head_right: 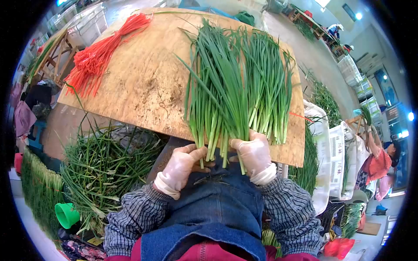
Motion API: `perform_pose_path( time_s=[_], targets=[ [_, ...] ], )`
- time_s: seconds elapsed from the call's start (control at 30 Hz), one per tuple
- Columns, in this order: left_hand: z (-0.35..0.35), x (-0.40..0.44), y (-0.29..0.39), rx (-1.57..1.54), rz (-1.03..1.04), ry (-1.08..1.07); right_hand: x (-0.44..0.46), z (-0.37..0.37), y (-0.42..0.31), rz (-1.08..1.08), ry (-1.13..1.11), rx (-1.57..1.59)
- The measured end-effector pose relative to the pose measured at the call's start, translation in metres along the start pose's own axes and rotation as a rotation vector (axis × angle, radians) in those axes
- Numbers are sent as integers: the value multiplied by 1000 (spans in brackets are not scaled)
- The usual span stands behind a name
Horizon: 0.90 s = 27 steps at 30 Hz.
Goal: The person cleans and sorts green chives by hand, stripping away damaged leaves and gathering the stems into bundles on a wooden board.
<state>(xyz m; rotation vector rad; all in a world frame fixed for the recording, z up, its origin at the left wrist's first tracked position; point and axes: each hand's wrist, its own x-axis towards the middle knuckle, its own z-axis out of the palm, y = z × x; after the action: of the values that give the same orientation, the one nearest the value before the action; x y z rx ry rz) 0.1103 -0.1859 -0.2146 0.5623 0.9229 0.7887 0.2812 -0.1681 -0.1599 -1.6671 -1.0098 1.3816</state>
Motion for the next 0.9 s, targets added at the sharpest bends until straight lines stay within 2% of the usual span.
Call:
perform_pose_path(
  time_s=[0.1,0.17,0.23,0.27,0.37,0.47,0.5,0.53,0.63,0.67,0.77,0.83,0.9],
  targets=[
    [9,1,-3,-14,84,13,5,18,-5,47,-39,128],
    [14,-9,3,276,164,137,9,30,-8,7,-55,114],
    [15,-23,9,755,533,329,5,43,-14,-41,-136,34],
    [19,-29,15,755,516,360,3,51,-14,-68,-192,99],
    [21,-35,11,1153,727,465,-2,70,-22,21,-201,231],
    [25,-43,12,1371,820,459,-6,75,-29,224,-257,445],
    [26,-45,15,1429,867,449,-5,73,-28,214,-260,452],
    [27,-54,28,1428,873,375,-2,68,-27,204,-264,460],
    [4,-70,57,988,1103,35,-5,56,-45,109,-312,575],
    [-3,-82,70,804,983,-22,-13,53,-62,59,-347,583],
    [-21,-99,83,527,862,232,-29,47,-102,-80,-542,766],
    [-33,-95,82,541,763,368,-25,47,-111,-100,-596,845],
    [-44,-84,73,833,792,405,-8,42,-109,-118,-590,841]
  ],
)
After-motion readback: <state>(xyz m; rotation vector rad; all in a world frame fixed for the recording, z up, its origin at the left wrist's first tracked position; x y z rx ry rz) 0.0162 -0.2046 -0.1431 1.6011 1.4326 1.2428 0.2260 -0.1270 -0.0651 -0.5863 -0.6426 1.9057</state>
